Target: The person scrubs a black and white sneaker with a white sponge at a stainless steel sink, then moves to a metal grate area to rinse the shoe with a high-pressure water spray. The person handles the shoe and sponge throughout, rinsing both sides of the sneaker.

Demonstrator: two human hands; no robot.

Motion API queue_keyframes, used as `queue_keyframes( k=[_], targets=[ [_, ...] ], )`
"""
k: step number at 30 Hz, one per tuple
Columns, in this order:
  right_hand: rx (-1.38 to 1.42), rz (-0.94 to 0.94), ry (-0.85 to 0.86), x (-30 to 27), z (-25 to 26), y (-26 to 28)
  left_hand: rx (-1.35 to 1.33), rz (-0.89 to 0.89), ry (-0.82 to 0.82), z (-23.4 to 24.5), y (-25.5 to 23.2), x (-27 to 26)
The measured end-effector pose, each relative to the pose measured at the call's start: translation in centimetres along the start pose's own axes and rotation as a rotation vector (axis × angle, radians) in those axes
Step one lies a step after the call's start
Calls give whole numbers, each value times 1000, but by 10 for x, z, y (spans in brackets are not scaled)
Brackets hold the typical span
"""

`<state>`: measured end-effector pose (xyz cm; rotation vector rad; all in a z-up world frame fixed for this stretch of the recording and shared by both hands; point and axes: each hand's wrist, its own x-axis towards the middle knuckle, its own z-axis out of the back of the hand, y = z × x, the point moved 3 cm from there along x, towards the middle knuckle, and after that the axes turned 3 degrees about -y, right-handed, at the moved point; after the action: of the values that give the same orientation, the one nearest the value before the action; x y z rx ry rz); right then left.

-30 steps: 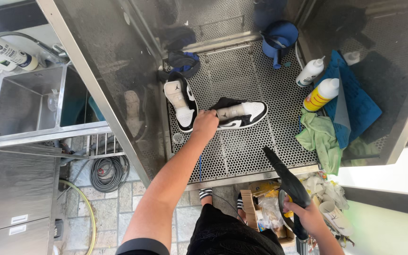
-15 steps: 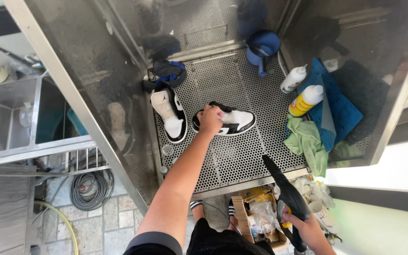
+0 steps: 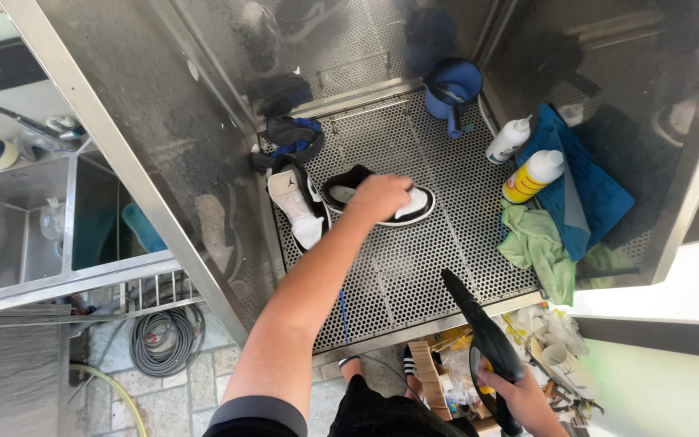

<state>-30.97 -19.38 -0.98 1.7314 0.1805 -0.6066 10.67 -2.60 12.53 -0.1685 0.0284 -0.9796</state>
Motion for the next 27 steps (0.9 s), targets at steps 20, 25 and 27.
queue_keyframes(
  k=[20, 25, 27],
  targets=[
    [-115, 125, -52, 19, 12, 12, -246, 545, -531, -109, -104, -81],
    [-98, 115, 68, 21, 36, 27, -764, 512, -590, -93, -72, -112],
    [-102, 127, 125, 20, 41, 32, -748, 582, -480, -83, -67, -109]
  ],
)
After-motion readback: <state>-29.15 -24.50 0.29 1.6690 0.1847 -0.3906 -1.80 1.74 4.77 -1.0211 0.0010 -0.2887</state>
